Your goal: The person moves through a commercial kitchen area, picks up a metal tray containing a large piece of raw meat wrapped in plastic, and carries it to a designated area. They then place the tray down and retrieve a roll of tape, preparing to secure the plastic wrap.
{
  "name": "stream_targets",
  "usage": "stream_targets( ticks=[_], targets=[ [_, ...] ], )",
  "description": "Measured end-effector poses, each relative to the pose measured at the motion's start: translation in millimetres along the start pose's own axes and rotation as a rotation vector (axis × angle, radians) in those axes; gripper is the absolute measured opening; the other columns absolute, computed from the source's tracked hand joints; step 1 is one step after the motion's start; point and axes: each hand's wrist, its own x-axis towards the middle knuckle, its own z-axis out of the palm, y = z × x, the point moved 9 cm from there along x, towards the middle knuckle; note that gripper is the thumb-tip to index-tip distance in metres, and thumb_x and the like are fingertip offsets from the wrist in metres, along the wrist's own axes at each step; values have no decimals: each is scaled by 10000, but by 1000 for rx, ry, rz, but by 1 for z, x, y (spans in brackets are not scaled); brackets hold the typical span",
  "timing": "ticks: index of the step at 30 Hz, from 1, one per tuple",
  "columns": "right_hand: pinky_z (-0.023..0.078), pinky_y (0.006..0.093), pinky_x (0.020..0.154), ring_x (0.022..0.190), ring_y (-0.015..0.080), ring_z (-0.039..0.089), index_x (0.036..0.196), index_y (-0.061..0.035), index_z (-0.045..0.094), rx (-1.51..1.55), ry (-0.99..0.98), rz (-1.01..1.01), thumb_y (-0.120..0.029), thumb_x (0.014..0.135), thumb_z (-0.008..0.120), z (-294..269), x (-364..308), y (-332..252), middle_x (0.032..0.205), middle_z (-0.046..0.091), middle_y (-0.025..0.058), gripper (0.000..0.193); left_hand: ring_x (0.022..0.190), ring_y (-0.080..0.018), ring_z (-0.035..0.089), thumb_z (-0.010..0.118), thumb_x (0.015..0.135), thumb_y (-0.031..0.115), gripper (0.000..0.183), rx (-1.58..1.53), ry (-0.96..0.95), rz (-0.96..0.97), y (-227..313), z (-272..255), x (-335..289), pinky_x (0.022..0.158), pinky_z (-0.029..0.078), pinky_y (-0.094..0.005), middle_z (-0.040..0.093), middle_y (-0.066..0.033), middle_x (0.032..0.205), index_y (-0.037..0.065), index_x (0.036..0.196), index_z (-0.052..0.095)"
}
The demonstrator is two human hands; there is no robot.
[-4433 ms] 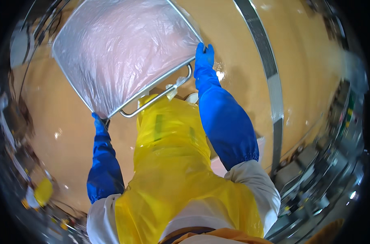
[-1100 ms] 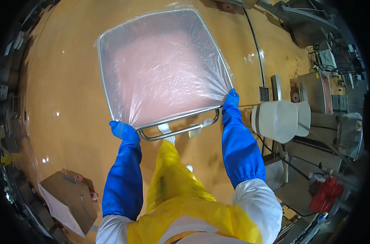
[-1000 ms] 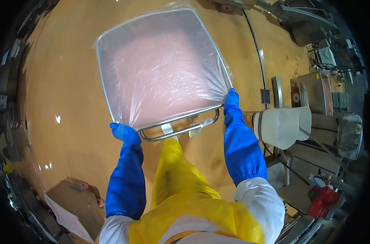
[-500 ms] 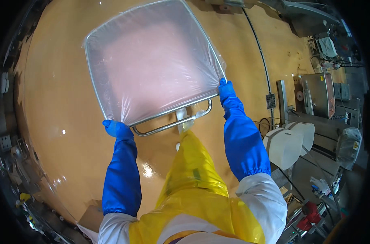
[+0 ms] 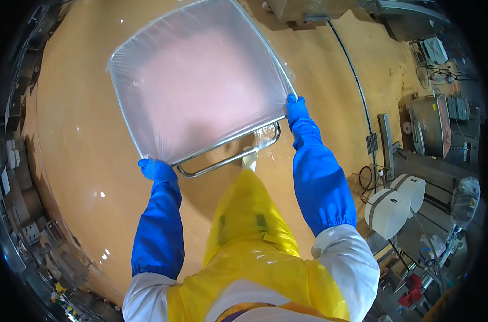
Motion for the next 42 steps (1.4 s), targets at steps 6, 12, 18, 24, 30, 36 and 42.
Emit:
stream_targets(
  ticks=[6,12,18,24,30,36,42],
  targets=[
    [500,456,763,861,375,642,1151,20,515,41,75,37,-471,935,521,41,42,-63,957,649,241,536,685,-264,559,387,914,390,476,107,-28,9,54,98,69,630,469,-405,608,-130,788,-22,882,623],
    [506,461,748,849,371,645,1125,19,531,62,171,57,-473,918,549,92,73,-95,941,652,233,534,712,-283,585,360,940,393,525,196,-144,87,92,197,162,653,485,-417,638,-161,823,-62,892,619],
    [483,496,831,969,448,627,1153,25,523,189,224,210,-471,943,490,135,61,-148,1031,642,292,540,755,-298,612,375,957,362,508,251,-331,285,152,323,250,674,490,-432,666,-201,873,-75,910,631],
    [480,513,830,964,477,617,1177,19,495,224,306,302,-455,943,479,189,47,-178,1029,637,309,529,760,-298,614,413,971,385,526,512,-544,495,211,450,308,679,490,-432,671,-206,881,-90,944,635],
    [503,497,795,929,466,633,1159,41,488,359,321,380,-449,939,480,232,20,-215,1022,630,326,538,811,-295,632,412,974,437,585,660,-668,538,238,580,339,733,507,-425,683,-203,950,-93,1065,642],
    [484,557,813,940,508,613,1209,11,419,294,273,493,-436,949,425,275,7,-244,1001,635,340,517,834,-288,637,411,969,510,637,683,-778,545,257,670,360,749,510,-432,688,-183,980,-66,1116,641],
    [497,579,681,803,487,644,1152,-25,449,311,299,512,-405,954,461,303,4,-273,879,652,311,429,858,-280,641,411,964,583,693,605,-821,312,241,630,418,764,513,-438,692,-163,1010,-39,1167,640]
  ],
)
